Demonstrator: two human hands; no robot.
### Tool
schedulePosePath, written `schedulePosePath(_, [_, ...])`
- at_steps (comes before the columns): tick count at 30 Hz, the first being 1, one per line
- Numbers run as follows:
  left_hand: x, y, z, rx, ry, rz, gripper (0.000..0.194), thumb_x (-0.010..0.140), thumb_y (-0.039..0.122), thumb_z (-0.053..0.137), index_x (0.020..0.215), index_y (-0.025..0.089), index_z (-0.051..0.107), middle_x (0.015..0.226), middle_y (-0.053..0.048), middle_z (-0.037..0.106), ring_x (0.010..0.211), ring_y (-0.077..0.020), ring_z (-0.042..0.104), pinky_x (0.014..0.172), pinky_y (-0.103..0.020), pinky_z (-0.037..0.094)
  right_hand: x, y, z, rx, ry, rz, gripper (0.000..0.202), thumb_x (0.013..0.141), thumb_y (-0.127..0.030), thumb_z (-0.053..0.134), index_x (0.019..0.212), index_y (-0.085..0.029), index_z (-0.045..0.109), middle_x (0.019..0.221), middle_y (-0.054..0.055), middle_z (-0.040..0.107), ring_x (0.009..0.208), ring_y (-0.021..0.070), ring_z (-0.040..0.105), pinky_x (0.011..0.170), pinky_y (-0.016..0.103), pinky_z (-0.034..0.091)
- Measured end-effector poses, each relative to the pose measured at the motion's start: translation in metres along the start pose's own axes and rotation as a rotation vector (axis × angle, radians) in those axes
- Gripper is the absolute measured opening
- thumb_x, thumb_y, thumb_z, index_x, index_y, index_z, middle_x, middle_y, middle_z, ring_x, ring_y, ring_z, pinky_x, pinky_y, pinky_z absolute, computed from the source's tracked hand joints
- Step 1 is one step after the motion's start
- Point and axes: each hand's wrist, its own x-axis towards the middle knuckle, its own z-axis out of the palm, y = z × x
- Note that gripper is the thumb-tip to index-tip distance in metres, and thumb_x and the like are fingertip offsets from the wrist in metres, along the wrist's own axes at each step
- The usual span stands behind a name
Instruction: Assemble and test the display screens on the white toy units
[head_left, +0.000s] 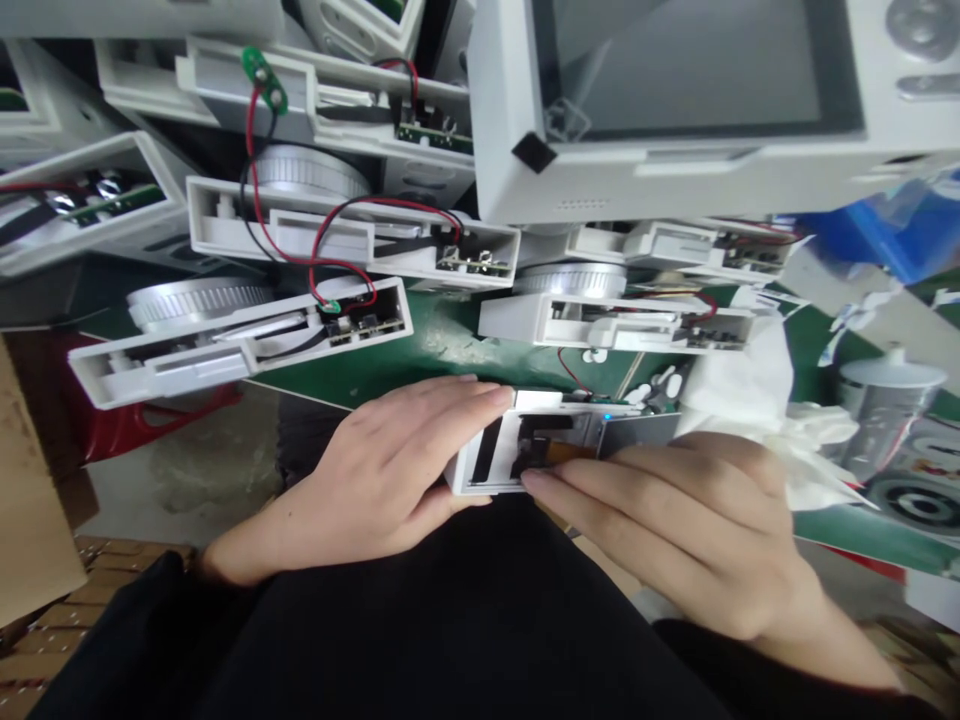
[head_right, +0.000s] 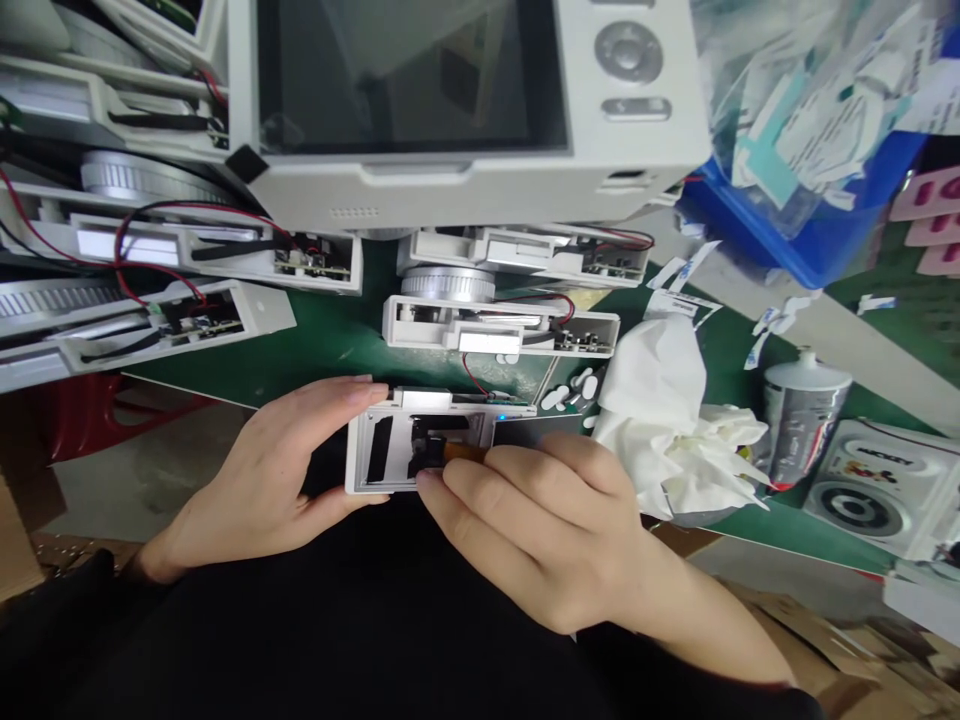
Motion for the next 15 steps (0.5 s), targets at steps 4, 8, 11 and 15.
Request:
schedulePosePath(4, [0.0, 0.0, 0.0, -0.006, 0.005, 0.003, 0.065, 0.105, 0.03, 0.067, 0.161, 0.018, 0.038, 0.15, -0.014, 0.069, 0.146, -0.0262, 0.063, 0.12, -0.041, 0.056, -0.009, -0.001, 0.009, -0.006, 0.09, 0.014, 0.026, 0.097, -0.008, 0.069, 0.109, -0.028, 0.08, 0.093, -0.002, 0.08, 0.086, 0.0163, 0.069, 0.076, 0.036, 0.05])
schedulePosePath(8, [0.0, 0.0, 0.001, -0.024, 0.002, -0.001, 0.068, 0.105, 0.031, 0.066, 0.164, 0.022, 0.033, 0.15, -0.013, 0.069, 0.144, -0.0282, 0.064, 0.117, -0.044, 0.058, -0.015, 0.0, 0.012, -0.02, 0.128, 0.004, 0.034, 0.095, -0.011, 0.073, 0.12, -0.034, 0.079, 0.098, -0.004, 0.08, 0.09, 0.0176, 0.07, 0.077, 0.035, 0.052])
schedulePosePath(11, [0.0, 0.0, 0.001, -0.023, 0.012, 0.006, 0.067, 0.105, 0.032, 0.066, 0.163, 0.02, 0.035, 0.149, -0.014, 0.07, 0.144, -0.028, 0.064, 0.118, -0.044, 0.058, -0.016, 0.0, 0.003, -0.018, 0.038, -0.003, 0.036, 0.092, -0.009, 0.075, 0.12, -0.032, 0.08, 0.099, -0.003, 0.081, 0.09, 0.0184, 0.071, 0.075, 0.035, 0.052])
schedulePosePath(15, [0.0, 0.0, 0.0, -0.006, 0.014, 0.013, 0.063, 0.104, 0.029, 0.067, 0.159, 0.016, 0.039, 0.149, -0.014, 0.07, 0.145, -0.0256, 0.063, 0.12, -0.04, 0.056, -0.021, 0.0, -0.005, 0.016, -0.084, 0.085, 0.036, 0.096, -0.013, 0.072, 0.125, -0.035, 0.076, 0.1, -0.005, 0.082, 0.085, 0.0164, 0.071, 0.074, 0.035, 0.051])
